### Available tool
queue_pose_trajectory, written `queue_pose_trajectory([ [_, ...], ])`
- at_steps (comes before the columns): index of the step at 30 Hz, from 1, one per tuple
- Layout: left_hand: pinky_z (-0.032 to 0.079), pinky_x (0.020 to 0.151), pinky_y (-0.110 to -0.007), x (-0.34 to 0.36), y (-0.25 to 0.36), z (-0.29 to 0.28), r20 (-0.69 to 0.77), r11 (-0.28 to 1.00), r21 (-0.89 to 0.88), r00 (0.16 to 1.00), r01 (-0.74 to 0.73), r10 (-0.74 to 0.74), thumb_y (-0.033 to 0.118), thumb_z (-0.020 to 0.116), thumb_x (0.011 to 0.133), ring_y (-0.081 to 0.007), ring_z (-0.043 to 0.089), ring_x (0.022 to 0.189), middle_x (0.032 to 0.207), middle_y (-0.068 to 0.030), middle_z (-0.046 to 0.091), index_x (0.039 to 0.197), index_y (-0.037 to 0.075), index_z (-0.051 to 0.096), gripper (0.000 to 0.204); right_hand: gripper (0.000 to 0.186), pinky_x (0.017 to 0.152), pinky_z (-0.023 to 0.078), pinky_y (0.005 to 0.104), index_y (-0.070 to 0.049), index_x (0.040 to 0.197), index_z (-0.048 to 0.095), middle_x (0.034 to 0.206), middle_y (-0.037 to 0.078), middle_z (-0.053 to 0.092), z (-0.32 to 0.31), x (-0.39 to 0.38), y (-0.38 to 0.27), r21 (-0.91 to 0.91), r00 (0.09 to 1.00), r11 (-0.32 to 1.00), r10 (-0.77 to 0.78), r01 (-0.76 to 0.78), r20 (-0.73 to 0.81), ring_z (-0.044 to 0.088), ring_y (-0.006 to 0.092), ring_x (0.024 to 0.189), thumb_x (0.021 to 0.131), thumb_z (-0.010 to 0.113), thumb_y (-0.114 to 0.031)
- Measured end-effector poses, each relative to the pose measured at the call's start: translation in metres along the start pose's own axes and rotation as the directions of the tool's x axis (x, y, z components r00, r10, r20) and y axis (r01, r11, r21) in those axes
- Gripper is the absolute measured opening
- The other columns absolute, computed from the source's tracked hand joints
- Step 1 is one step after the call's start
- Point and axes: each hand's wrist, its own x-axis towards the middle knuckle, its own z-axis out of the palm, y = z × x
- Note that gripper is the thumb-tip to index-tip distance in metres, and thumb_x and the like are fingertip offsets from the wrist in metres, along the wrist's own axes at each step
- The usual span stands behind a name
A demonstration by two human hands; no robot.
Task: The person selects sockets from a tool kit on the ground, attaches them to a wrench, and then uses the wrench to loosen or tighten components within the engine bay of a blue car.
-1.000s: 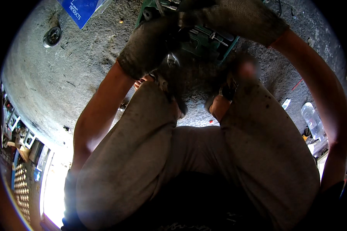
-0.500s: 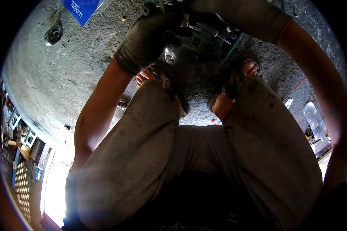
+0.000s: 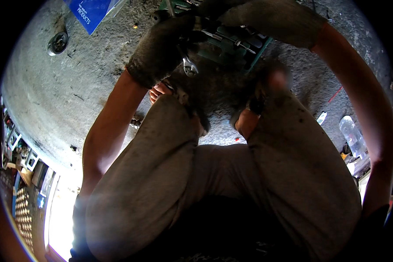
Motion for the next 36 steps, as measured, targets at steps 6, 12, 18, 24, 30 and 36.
queue_pose_trajectory([
  [6,0.058,0.072,-0.026,0.0,-0.007,0.001,-0.02,0.923,0.36,0.988,-0.134,0.151,0.019,0.061,0.103,-0.0177,0.071,0.097,0.112,-0.0081,0.071,0.131,-0.001,0.061,0.034,0.041,0.087,0.052,0.0297,0.006,0.134,0.058,0.117,0.01,0.068,-0.005,0.004,0.01,0.304,0.998,0.951,0.031,-0.047,0.057,0.065,0.0165,0.1,0.096,0.061,-0.01],
  [12,0.058,0.074,-0.028,-0.006,-0.001,0.002,-0.123,0.998,0.064,0.992,-0.026,0.034,0.02,0.059,0.104,-0.018,0.071,0.096,0.114,-0.0092,0.071,0.135,-0.002,0.059,0.038,0.043,0.088,0.052,0.0301,0.005,0.14,0.054,0.121,0.01,0.067,0.003,0.01,0.01,0.46,0.999,0.887,0.046,-0.043,0.003,0.064,0.0173,0.105,0.099,0.063,-0.006],
  [18,0.057,0.078,-0.027,0.001,-0.004,0.005,-0.033,0.999,0.015,0.999,-0.041,0.042,0.019,0.058,0.104,-0.0182,0.069,0.101,0.119,-0.0092,0.069,0.135,-0.002,0.06,0.037,0.037,0.085,0.055,0.0366,0.003,0.133,0.059,0.117,0.011,0.07,-0.01,0.003,0.028,0.403,0.999,0.915,-0.022,0.006,0.036,0.067,0.0228,0.101,0.1,0.064,-0.01],
  [24,0.056,0.075,-0.027,-0.001,-0.012,-0.002,-0.038,0.985,0.14,0.993,-0.105,0.111,0.02,0.061,0.102,-0.0149,0.067,0.095,0.119,-0.0075,0.069,0.134,0.0,0.061,0.038,0.044,0.085,0.06,0.031,-0.006,0.139,0.059,0.128,0.008,0.068,-0.008,0.008,0.03,0.092,0.998,0.996,0.008,-0.002,-0.066,0.068,0.015,0.105,0.1,0.068,-0.023],
  [30,0.055,0.068,-0.024,-0.003,-0.006,0.005,-0.161,0.997,0.056,0.986,0.05,-0.04,0.024,0.066,0.097,-0.0107,0.065,0.089,0.111,-0.0032,0.071,0.129,0.003,0.065,0.038,0.039,0.092,0.06,0.0329,-0.002,0.133,0.064,0.116,0.008,0.07,-0.047,0.016,0.053,0.004,0.981,0.996,-0.092,0.094,-0.173,0.07,0.016,0.101,0.098,0.069,-0.019],
  [36,0.055,0.073,-0.025,-0.007,0.002,0.017,-0.233,0.998,0.025,0.971,0.061,-0.053,0.022,0.067,0.097,-0.0125,0.065,0.091,0.113,-0.0036,0.069,0.128,0.005,0.066,0.036,0.035,0.087,0.061,0.0317,-0.004,0.13,0.065,0.101,0.003,0.067,-0.073,0.023,0.047,0.142,0.953,0.99,0.033,0.011,-0.302,0.066,0.0121,0.089,0.099,0.065,-0.021],
])
